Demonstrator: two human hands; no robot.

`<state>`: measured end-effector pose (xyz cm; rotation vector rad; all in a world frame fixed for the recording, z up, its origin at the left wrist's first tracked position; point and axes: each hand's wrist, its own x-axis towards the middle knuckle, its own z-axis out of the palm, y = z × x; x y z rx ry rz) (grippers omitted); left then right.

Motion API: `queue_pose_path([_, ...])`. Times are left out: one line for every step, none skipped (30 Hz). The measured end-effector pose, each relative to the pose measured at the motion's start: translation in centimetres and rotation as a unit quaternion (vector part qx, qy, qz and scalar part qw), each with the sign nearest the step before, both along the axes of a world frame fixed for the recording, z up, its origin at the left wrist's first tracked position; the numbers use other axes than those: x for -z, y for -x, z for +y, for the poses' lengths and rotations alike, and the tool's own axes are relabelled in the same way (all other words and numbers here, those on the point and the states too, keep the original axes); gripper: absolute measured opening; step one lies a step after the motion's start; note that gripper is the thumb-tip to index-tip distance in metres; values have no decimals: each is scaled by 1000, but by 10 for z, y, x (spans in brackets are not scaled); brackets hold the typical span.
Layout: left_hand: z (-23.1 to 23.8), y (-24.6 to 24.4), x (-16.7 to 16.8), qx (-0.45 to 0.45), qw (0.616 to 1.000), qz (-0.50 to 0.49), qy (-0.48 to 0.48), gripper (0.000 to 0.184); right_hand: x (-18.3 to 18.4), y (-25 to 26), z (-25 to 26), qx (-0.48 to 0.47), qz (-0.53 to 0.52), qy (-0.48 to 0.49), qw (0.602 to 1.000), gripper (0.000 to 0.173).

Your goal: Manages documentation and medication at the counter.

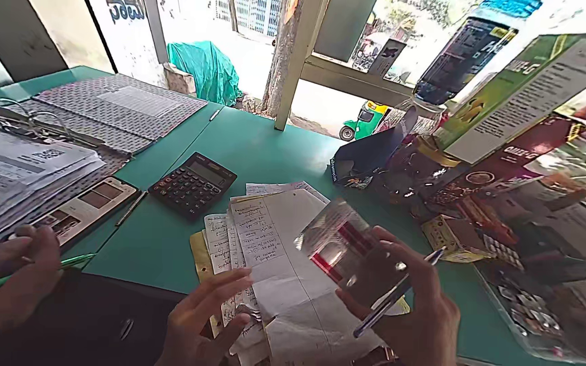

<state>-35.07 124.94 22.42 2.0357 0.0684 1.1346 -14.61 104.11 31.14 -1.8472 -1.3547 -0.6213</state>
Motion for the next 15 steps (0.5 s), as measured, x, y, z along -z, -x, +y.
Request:
queue_pose_path([-5, -5, -6, 49, 997, -17, 64, 48, 2, 7, 3, -23, 15, 1, 1000, 72])
queue_pose_path([-11, -10, -11, 93, 989, -28, 115, 58, 4, 15, 6, -53, 31, 8, 998, 72])
queue_pose_path([-17, -14, -15, 128, 980, -28, 152, 65, 6, 22, 9, -89, 47, 21, 995, 71])
queue_pose_path([-24, -15, -17, 156, 970, -22, 188, 65, 8, 29, 13, -121, 60, 36, 990, 69])
queue_pose_path([-32, -16, -18, 179, 952, -19, 248, 55, 10, 34, 17, -148, 73, 54, 985, 66])
queue_pose_path([-41, -16, -21, 190, 925, -25, 328, 42, 13, 38, 19, -167, 90, 69, 979, 65])
queue_pose_path([-48, -18, -25, 183, 901, -33, 392, 34, 16, 39, 20, -181, 117, 74, 974, 64])
queue_pose_path([-52, -20, -27, 162, 888, -39, 428, 31, 20, 38, 20, -184, 160, 64, 968, 64])
queue_pose_path([-53, -22, -27, 138, 885, -44, 442, 30, 23, 36, 19, -176, 200, 47, 963, 61])
queue_pose_path([-53, -24, -24, 121, 885, -53, 446, 29, 25, 34, 17, -163, 237, 28, 957, 58])
queue_pose_path([-52, -24, -23, 106, 887, -60, 446, 30, 27, 33, 16, -150, 268, 15, 952, 56])
queue_pose_path([-52, -24, -24, 93, 887, -66, 448, 31, 28, 33, 15, -140, 296, 6, 945, 55])
queue_pose_path([-52, -24, -25, 83, 885, -69, 452, 31, 27, 37, 16, -134, 328, 2, 935, 52])
queue_pose_path([-53, -24, -26, 75, 884, -70, 456, 29, 27, 42, 17, -133, 367, -7, 921, 47])
queue_pose_path([-54, -24, -28, 63, 884, -68, 459, 29, 28, 46, 20, -133, 403, -18, 905, 40])
